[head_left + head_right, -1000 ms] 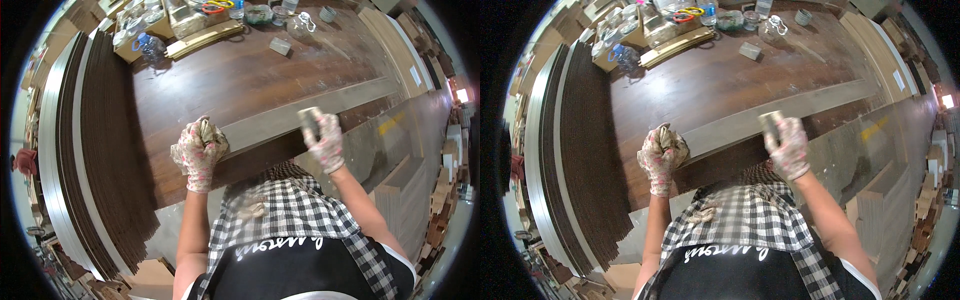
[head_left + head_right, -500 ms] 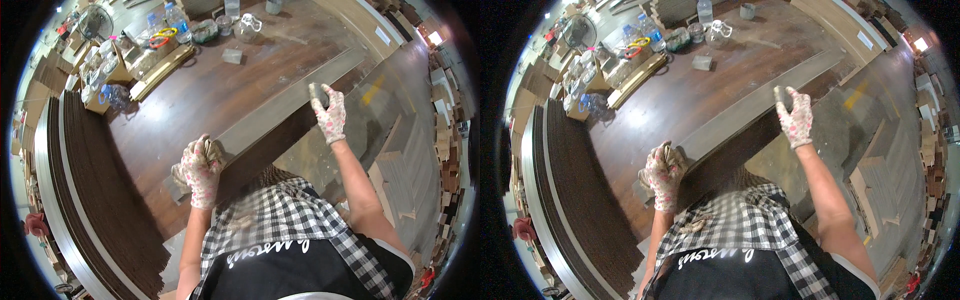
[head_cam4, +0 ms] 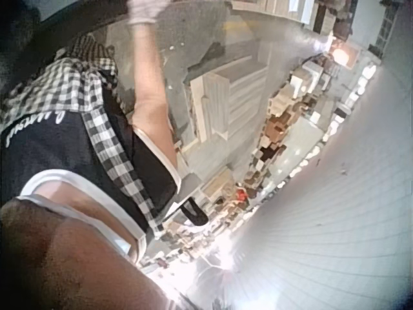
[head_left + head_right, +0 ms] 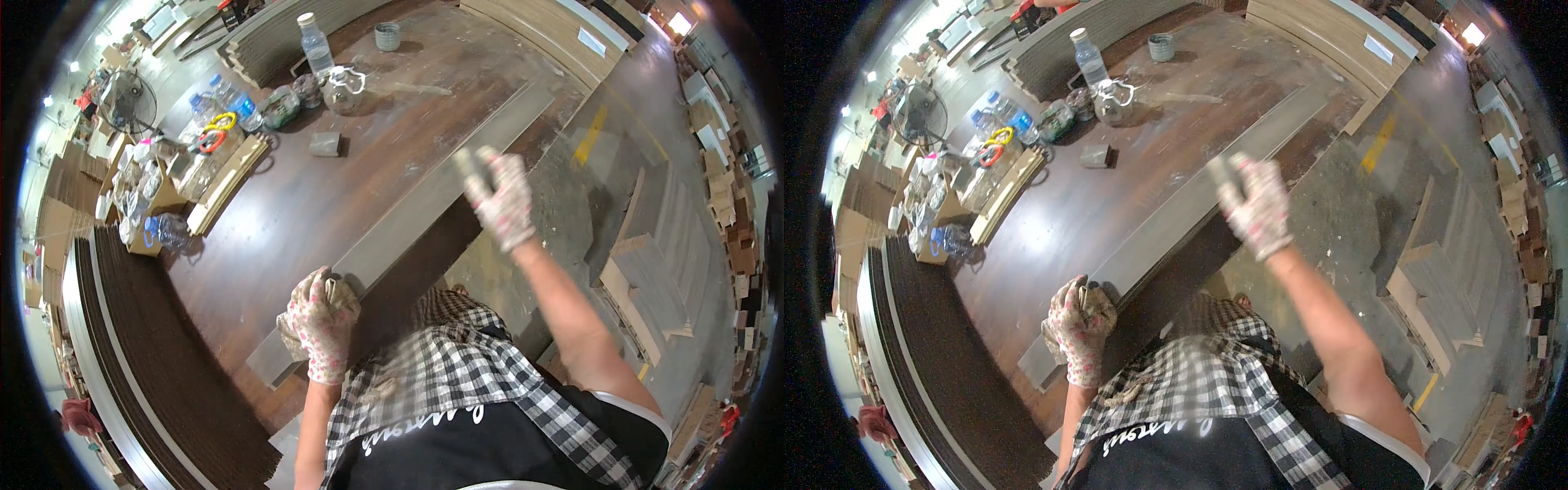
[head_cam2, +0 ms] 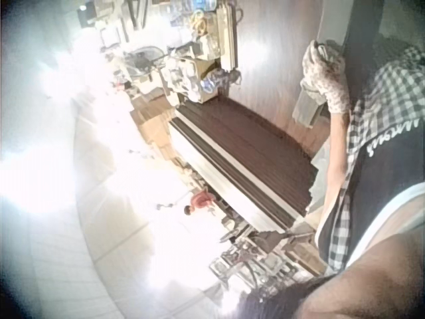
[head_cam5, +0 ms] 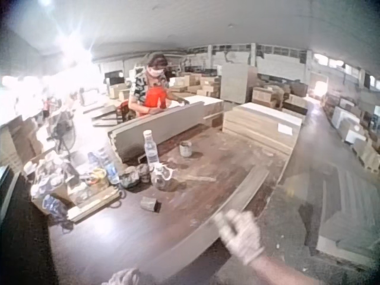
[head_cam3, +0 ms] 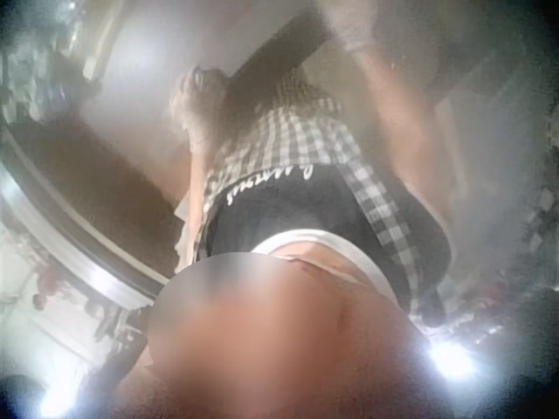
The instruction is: The person sands a wooden board using a sanding block by hand and wipes the dust away with a cloth.
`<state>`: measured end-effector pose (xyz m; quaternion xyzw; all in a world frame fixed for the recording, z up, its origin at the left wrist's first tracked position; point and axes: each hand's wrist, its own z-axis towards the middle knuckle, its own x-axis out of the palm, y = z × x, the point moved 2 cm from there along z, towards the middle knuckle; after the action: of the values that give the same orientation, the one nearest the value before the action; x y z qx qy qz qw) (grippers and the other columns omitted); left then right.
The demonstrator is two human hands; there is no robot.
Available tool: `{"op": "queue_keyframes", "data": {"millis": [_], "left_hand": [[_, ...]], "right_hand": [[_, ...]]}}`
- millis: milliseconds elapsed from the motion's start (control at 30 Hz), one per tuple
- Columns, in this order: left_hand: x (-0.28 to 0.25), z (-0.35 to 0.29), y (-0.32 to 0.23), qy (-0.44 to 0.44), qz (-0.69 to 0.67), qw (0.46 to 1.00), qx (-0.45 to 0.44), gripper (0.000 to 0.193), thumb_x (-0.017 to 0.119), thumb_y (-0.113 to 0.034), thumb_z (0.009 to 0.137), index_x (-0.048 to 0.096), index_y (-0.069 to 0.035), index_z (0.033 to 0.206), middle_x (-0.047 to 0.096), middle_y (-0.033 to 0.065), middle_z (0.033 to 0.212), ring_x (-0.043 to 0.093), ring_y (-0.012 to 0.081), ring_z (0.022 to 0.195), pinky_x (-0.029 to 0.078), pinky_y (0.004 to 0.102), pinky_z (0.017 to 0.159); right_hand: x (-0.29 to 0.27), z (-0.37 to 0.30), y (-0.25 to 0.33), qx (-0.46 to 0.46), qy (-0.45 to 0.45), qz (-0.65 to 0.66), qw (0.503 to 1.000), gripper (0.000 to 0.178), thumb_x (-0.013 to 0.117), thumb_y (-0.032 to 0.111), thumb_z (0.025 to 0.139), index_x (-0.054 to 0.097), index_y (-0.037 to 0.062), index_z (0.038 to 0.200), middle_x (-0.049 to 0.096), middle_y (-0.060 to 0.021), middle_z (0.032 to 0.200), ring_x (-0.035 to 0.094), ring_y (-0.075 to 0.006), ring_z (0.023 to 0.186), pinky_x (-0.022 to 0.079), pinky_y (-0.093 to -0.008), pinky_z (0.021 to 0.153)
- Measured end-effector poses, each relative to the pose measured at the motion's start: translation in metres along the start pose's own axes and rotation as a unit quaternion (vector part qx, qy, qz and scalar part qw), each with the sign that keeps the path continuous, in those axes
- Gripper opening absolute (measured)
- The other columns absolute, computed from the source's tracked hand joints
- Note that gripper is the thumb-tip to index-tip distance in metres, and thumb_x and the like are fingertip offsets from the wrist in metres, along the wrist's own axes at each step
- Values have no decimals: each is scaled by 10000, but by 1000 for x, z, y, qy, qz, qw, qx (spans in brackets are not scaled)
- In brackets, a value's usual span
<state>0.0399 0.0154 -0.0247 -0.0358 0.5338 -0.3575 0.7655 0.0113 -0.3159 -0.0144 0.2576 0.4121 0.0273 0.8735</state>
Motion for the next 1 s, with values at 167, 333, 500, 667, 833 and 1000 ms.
{"op": "queue_keyframes", "data": {"millis": [167,333,500,667,833,1000], "left_hand": [[41,41,-68,68,-4,997,30,575,691,-90,714,630,-62,1285,650,142,1288,591,352,1218,446,462,1025],[83,47,-81,69,39,997,-15,478,744,-185,763,652,-72,1219,676,133,1243,611,332,1196,452,458,1018],[78,69,-106,56,65,996,-18,411,708,-221,793,689,-71,1176,705,134,1181,656,331,1117,508,471,944],[114,88,-151,83,106,991,13,433,758,-228,814,672,-49,1198,694,149,1198,673,341,1077,537,436,911],[125,85,-148,64,83,994,5,497,826,-268,773,646,-85,1199,685,125,1206,646,335,1099,482,460,948],[127,76,-135,58,105,993,11,450,804,-238,781,684,-71,1182,698,118,1197,656,326,1099,505,454,952]], "right_hand": [[24,-42,6,-168,56,90,980,518,733,261,870,610,187,1368,574,-101,1041,578,-289,945,539,-431,809],[-11,65,-158,-147,-52,-147,977,267,703,173,897,653,75,1140,585,-106,962,536,-282,836,512,-422,747],[-7,55,-126,-153,38,77,985,530,733,251,863,585,84,1344,588,-128,1025,560,-276,903,533,-409,788],[-1,69,-176,-186,51,40,980,539,727,218,874,572,134,1383,583,-125,1084,570,-261,923,534,-400,782],[-45,163,-297,-29,-14,-82,996,384,687,262,922,651,123,1279,610,-132,987,575,-275,925,547,-389,777],[-24,106,-213,-134,65,144,978,490,700,280,887,614,146,1350,608,-89,1068,582,-246,953,554,-406,769]]}}
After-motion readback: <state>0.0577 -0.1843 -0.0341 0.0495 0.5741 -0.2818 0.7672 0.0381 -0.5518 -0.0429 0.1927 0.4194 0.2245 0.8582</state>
